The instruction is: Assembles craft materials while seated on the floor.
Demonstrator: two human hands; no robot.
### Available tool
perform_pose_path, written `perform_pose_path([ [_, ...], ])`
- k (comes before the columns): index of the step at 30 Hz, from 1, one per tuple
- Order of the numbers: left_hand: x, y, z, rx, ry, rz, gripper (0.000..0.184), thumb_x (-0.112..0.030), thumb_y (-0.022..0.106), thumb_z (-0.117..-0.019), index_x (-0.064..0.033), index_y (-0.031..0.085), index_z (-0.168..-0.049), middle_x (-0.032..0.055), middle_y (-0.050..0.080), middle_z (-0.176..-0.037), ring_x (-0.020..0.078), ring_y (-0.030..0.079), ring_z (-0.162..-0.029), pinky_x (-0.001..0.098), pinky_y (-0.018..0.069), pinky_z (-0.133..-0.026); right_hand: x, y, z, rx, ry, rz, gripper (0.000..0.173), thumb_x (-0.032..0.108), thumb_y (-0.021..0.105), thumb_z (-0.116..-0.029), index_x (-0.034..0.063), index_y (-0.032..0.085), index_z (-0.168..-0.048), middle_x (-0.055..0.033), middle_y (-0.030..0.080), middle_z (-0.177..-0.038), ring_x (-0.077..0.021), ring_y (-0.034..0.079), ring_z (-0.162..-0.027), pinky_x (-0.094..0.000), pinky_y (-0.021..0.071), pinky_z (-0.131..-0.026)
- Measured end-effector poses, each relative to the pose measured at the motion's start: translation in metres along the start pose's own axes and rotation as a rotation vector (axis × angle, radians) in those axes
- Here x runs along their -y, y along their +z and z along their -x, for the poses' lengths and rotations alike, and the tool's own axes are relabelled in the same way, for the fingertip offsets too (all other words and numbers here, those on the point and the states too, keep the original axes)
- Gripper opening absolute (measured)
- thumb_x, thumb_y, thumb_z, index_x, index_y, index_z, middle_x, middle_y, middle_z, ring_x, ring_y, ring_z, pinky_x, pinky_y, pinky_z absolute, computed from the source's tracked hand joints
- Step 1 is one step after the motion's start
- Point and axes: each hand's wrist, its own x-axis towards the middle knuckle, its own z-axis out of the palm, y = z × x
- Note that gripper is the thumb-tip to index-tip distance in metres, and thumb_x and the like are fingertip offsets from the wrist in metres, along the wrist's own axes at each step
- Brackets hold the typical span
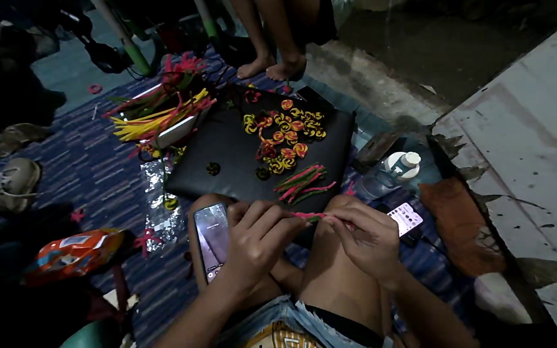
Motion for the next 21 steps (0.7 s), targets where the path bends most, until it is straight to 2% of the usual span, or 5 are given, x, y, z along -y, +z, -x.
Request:
perform_pose_path([
  [7,-0.003,0.001,0.005,-0.085,-0.024,-0.040,0.015,-0.031,0.068,-0.0989,-0.0187,0.069,-0.091,-0.0021,0.063,-0.080,0.0119,0.056,-0.087,0.0321,0.0330,-0.091,0.000,-0.006,-0.002,0.028,-0.110,0.099,0.022,0.023,0.066,-0.1011,0.0049,0.074,-0.093,-0.0056,0.074,-0.084,-0.0051,0.068,-0.077,-0.0163,0.0539,-0.071],
  [11,-0.008,0.001,0.004,-0.078,-0.169,0.130,0.016,-0.035,0.071,-0.0953,-0.0202,0.071,-0.089,-0.0047,0.069,-0.085,0.0083,0.059,-0.088,0.0320,0.0346,-0.091,0.004,-0.004,-0.002,-0.057,-0.165,0.192,0.020,0.023,0.066,-0.1010,0.0058,0.074,-0.094,-0.0059,0.073,-0.083,-0.0067,0.068,-0.076,-0.0173,0.0537,-0.070],
  [15,-0.019,-0.004,0.004,-0.017,-0.277,0.244,0.013,-0.032,0.070,-0.0972,-0.0216,0.077,-0.097,-0.0057,0.073,-0.092,0.0058,0.061,-0.091,0.0336,0.0368,-0.091,0.005,-0.001,0.001,-0.160,-0.205,0.310,0.019,0.022,0.067,-0.1002,0.0056,0.075,-0.095,-0.0061,0.073,-0.081,-0.0090,0.068,-0.073,-0.0196,0.0540,-0.070],
  [18,-0.029,-0.002,0.009,-0.006,-0.334,0.294,0.014,-0.028,0.068,-0.0984,-0.0191,0.078,-0.101,-0.0039,0.073,-0.094,0.0069,0.061,-0.091,0.0339,0.0379,-0.089,0.006,-0.003,-0.001,-0.170,-0.164,0.235,0.019,0.023,0.066,-0.1009,0.0064,0.073,-0.096,-0.0042,0.073,-0.084,-0.0058,0.067,-0.076,-0.0182,0.0534,-0.073],
  [21,-0.034,0.004,0.017,0.015,-0.494,0.542,0.017,-0.026,0.068,-0.0971,-0.0144,0.080,-0.098,-0.0051,0.075,-0.096,0.0030,0.062,-0.095,0.0306,0.0421,-0.093,0.005,-0.011,-0.001,-0.061,-0.079,0.012,0.019,0.027,0.066,-0.1014,0.0091,0.072,-0.098,0.0004,0.071,-0.088,0.0011,0.063,-0.080,-0.0125,0.0504,-0.075],
])
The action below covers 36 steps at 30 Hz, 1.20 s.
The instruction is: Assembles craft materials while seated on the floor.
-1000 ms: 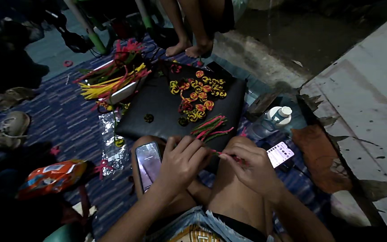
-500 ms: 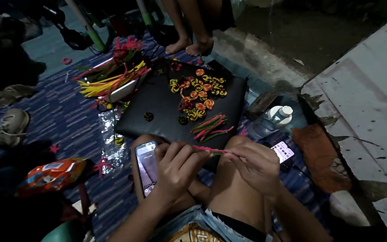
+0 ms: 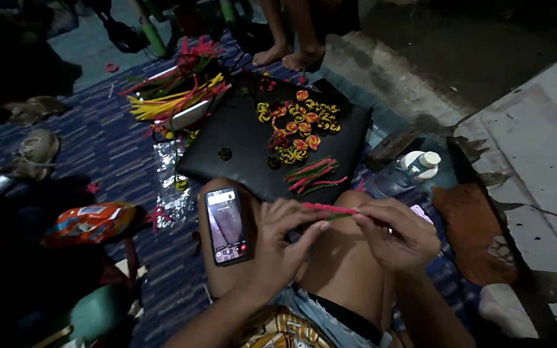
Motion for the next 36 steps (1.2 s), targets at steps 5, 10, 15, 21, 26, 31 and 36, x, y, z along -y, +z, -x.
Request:
perform_pose_path([
  [5,0.007,-0.003,0.007,0.199,-0.153,0.388,0.018,-0.014,0.065,-0.0976,-0.0074,0.079,-0.107,-0.0037,0.074,-0.101,0.0004,0.062,-0.101,0.0275,0.0463,-0.099,-0.005,-0.014,0.006,0.238,0.031,-0.221,0.016,0.027,0.065,-0.1019,0.0110,0.070,-0.102,0.0033,0.070,-0.093,0.0041,0.065,-0.084,-0.0094,0.0535,-0.074],
  [10,0.010,-0.015,-0.001,0.528,-0.269,0.478,0.019,-0.012,0.065,-0.0986,0.0026,0.077,-0.103,0.0016,0.075,-0.095,-0.0025,0.063,-0.090,0.0194,0.0481,-0.087,-0.009,-0.030,0.005,0.508,0.002,-0.347,0.018,0.026,0.060,-0.1049,0.0105,0.068,-0.101,0.0013,0.069,-0.092,0.0020,0.066,-0.087,-0.0102,0.0537,-0.078],
  [15,0.016,-0.022,-0.011,0.572,-0.218,0.132,0.021,-0.018,0.065,-0.0993,-0.0022,0.077,-0.095,-0.0012,0.073,-0.079,-0.0004,0.066,-0.071,0.0187,0.0537,-0.074,-0.005,-0.034,-0.004,0.647,-0.150,0.063,0.029,0.027,0.055,-0.1038,0.0112,0.075,-0.092,-0.0040,0.071,-0.080,-0.0130,0.068,-0.072,-0.0246,0.0551,-0.064],
  [21,0.010,-0.012,-0.005,0.039,0.431,-0.503,0.016,-0.022,0.064,-0.1012,-0.0138,0.077,-0.098,0.0029,0.072,-0.080,0.0167,0.061,-0.068,0.0351,0.0413,-0.073,0.003,-0.014,-0.010,0.316,-0.138,0.414,0.026,0.025,0.059,-0.1037,0.0088,0.078,-0.095,-0.0069,0.072,-0.075,-0.0195,0.067,-0.070,-0.0326,0.0530,-0.070],
  [26,0.000,-0.019,0.004,-0.024,0.492,-0.360,0.011,-0.018,0.063,-0.1017,-0.0125,0.072,-0.103,0.0014,0.074,-0.089,0.0102,0.060,-0.072,0.0281,0.0401,-0.075,0.008,-0.014,-0.007,0.186,0.136,-0.336,0.016,0.021,0.067,-0.1004,0.0080,0.076,-0.099,0.0034,0.073,-0.082,0.0050,0.065,-0.074,-0.0096,0.0538,-0.069],
  [31,0.011,-0.026,-0.007,0.226,0.100,0.140,0.019,-0.026,0.066,-0.0989,-0.0117,0.079,-0.096,-0.0060,0.076,-0.087,-0.0051,0.062,-0.079,0.0196,0.0435,-0.080,-0.002,-0.018,-0.008,0.258,-0.053,-0.418,0.013,0.020,0.068,-0.1002,0.0099,0.077,-0.101,0.0014,0.075,-0.085,-0.0002,0.069,-0.080,-0.0156,0.0553,-0.075],
  [36,0.025,-0.035,-0.009,0.515,-0.201,0.446,0.020,-0.024,0.068,-0.0973,-0.0073,0.077,-0.096,-0.0080,0.073,-0.082,-0.0069,0.064,-0.073,0.0120,0.0544,-0.069,-0.002,-0.026,-0.007,0.443,-0.187,-0.233,0.019,0.020,0.060,-0.1044,0.0075,0.074,-0.099,-0.0044,0.072,-0.082,-0.0073,0.067,-0.077,-0.0181,0.0536,-0.073],
])
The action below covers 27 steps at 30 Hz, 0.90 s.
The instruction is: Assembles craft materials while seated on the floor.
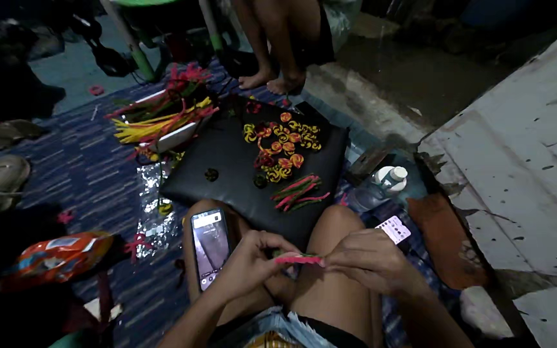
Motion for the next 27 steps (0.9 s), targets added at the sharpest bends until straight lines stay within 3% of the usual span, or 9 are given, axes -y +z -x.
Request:
perform_pose_path([
  [4,0.002,0.000,-0.001,-0.044,0.079,0.012,0.019,-0.028,0.067,-0.0982,-0.0120,0.078,-0.099,-0.0095,0.073,-0.085,-0.0076,0.064,-0.075,0.0110,0.0534,-0.070,0.001,0.005,0.001,-0.047,0.012,0.106,0.022,0.023,0.060,-0.1046,0.0058,0.073,-0.107,-0.0048,0.071,-0.078,-0.0065,0.065,-0.070,-0.0163,0.0521,-0.070],
  [7,-0.005,0.000,-0.002,-0.015,0.074,-0.012,0.016,-0.025,0.071,-0.0955,-0.0110,0.078,-0.093,-0.0098,0.073,-0.085,-0.0081,0.063,-0.081,0.0121,0.0509,-0.077,0.002,0.003,0.002,-0.080,-0.041,0.088,0.017,0.019,0.063,-0.1029,0.0075,0.075,-0.101,-0.0038,0.073,-0.081,-0.0069,0.068,-0.075,-0.0182,0.0542,-0.074],
  [11,-0.006,0.000,-0.001,0.129,-0.103,0.186,0.010,-0.015,0.068,-0.0974,-0.0092,0.075,-0.094,-0.0117,0.071,-0.076,-0.0079,0.063,-0.065,0.0107,0.0531,-0.061,0.009,0.003,-0.003,-0.107,-0.126,0.066,0.014,0.016,0.062,-0.1027,0.0089,0.074,-0.101,-0.0029,0.072,-0.082,-0.0079,0.067,-0.075,-0.0184,0.0532,-0.071],
  [14,-0.006,-0.003,0.002,0.142,-0.216,0.299,0.013,-0.014,0.063,-0.0997,-0.0121,0.075,-0.093,-0.0111,0.070,-0.071,-0.0044,0.063,-0.058,0.0129,0.0532,-0.055,0.014,0.000,-0.005,0.061,-0.131,0.004,0.016,0.014,0.059,-0.1038,0.0084,0.073,-0.101,-0.0059,0.070,-0.083,-0.0114,0.067,-0.076,-0.0207,0.0537,-0.070],
  [16,-0.007,-0.006,0.006,0.102,-0.247,0.290,0.013,-0.012,0.064,-0.0990,-0.0126,0.075,-0.093,-0.0106,0.070,-0.069,-0.0035,0.063,-0.056,0.0137,0.0531,-0.053,0.017,-0.003,-0.006,0.189,-0.093,0.115,0.018,0.014,0.055,-0.1040,0.0106,0.073,-0.103,-0.0055,0.069,-0.083,-0.0135,0.066,-0.074,-0.0223,0.0537,-0.068],
  [19,-0.011,-0.005,0.014,-0.003,-0.159,0.148,0.009,-0.013,0.068,-0.0960,-0.0088,0.076,-0.094,-0.0084,0.070,-0.069,-0.0036,0.063,-0.057,0.0141,0.0540,-0.053,0.022,0.001,-0.006,0.165,-0.033,0.272,0.024,0.017,0.053,-0.1056,0.0148,0.072,-0.119,-0.0039,0.066,-0.074,-0.0149,0.061,-0.062,-0.0252,0.0503,-0.059],
  [21,-0.015,-0.001,0.015,-0.098,-0.012,-0.101,0.013,-0.019,0.071,-0.0945,-0.0080,0.078,-0.093,-0.0069,0.072,-0.073,-0.0058,0.063,-0.061,0.0117,0.0537,-0.059,0.022,0.007,-0.006,0.096,0.027,0.374,0.028,0.023,0.053,-0.1068,0.0110,0.072,-0.124,-0.0031,0.064,-0.066,-0.0147,0.057,-0.053,-0.0252,0.0475,-0.053],
  [24,-0.017,0.007,0.014,-0.238,0.228,-0.689,0.023,-0.030,0.067,-0.0961,-0.0121,0.081,-0.091,-0.0004,0.076,-0.078,0.0059,0.067,-0.067,0.0269,0.0496,-0.069,0.019,0.017,-0.007,0.079,0.133,0.534,0.023,0.020,0.057,-0.1007,0.0105,0.077,-0.100,-0.0014,0.072,-0.073,-0.0138,0.067,-0.061,-0.0271,0.0529,-0.055],
  [27,-0.018,0.011,0.012,-0.291,0.279,-0.824,0.023,-0.029,0.065,-0.0979,-0.0131,0.080,-0.092,-0.0001,0.075,-0.079,0.0090,0.067,-0.066,0.0287,0.0501,-0.066,0.016,0.026,-0.009,-0.051,0.150,0.633,0.021,0.020,0.059,-0.0967,0.0122,0.079,-0.093,-0.0004,0.072,-0.070,-0.0123,0.066,-0.058,-0.0262,0.0511,-0.054],
])
